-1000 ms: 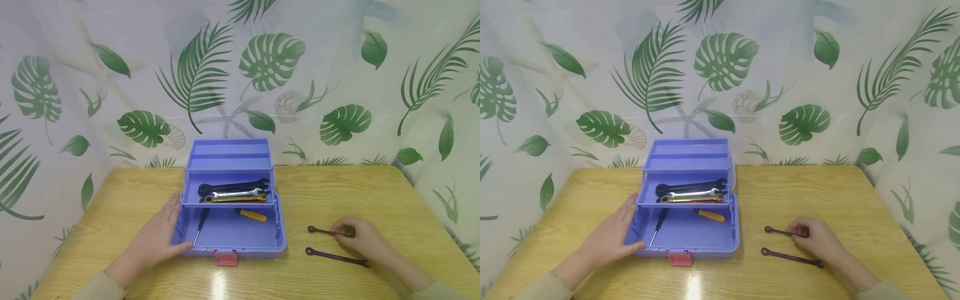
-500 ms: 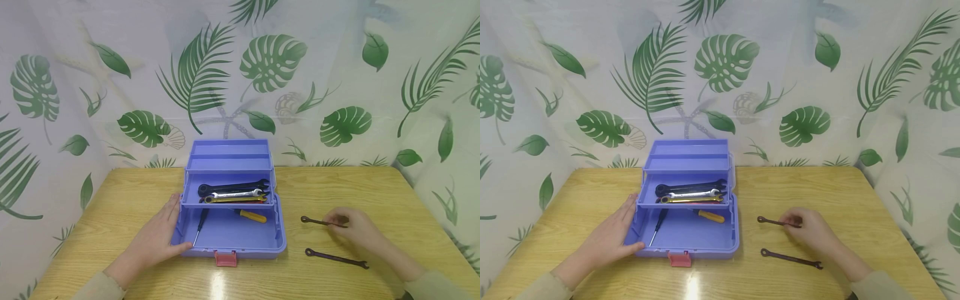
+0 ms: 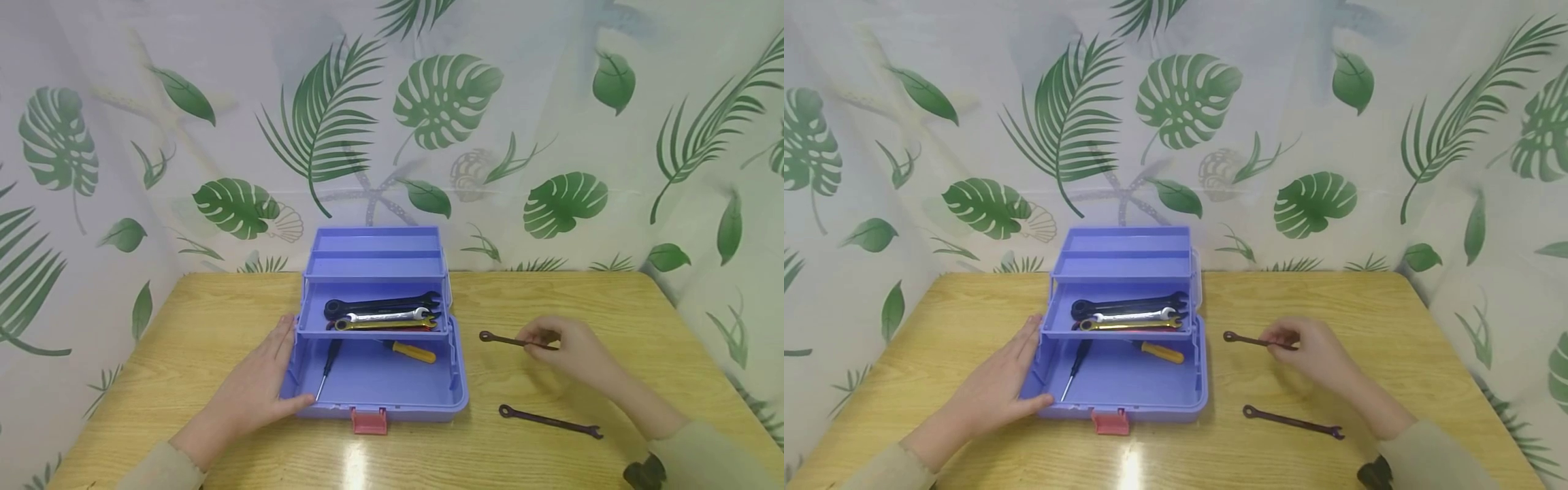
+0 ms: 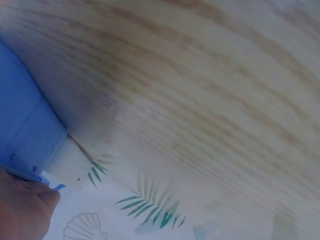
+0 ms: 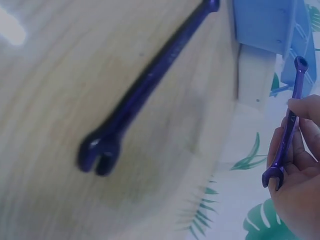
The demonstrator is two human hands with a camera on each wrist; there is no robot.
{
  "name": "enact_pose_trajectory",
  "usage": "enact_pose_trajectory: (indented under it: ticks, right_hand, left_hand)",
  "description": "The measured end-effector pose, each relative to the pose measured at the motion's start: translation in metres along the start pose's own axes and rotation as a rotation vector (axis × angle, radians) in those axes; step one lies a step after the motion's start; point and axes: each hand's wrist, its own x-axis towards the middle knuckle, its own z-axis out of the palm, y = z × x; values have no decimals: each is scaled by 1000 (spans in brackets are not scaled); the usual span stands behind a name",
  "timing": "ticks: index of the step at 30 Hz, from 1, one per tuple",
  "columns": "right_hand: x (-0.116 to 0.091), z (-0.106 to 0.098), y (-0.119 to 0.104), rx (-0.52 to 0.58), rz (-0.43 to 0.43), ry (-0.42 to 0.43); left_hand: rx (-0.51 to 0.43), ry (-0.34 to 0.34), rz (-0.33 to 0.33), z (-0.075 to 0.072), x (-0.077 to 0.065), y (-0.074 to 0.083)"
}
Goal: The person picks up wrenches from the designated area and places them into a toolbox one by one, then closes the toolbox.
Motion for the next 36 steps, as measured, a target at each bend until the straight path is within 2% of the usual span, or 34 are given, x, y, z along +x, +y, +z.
enact_pose_trajectory:
  ticks: [11,21,29,36]
  right_hand:
    - [13,0,-15,8,-33,26]
    - [23,6,-28,43,-55,9]
    - [34,10,-39,32,-61,-2]
    - [44,17,-49,74,-83,-12]
  left_hand:
    - [6,13,12,0,1,0]
    - [11,-11,3,-1,1,0]
    - [12,-12,1,0,0,0]
    - [6,-9,2,-1,0,0]
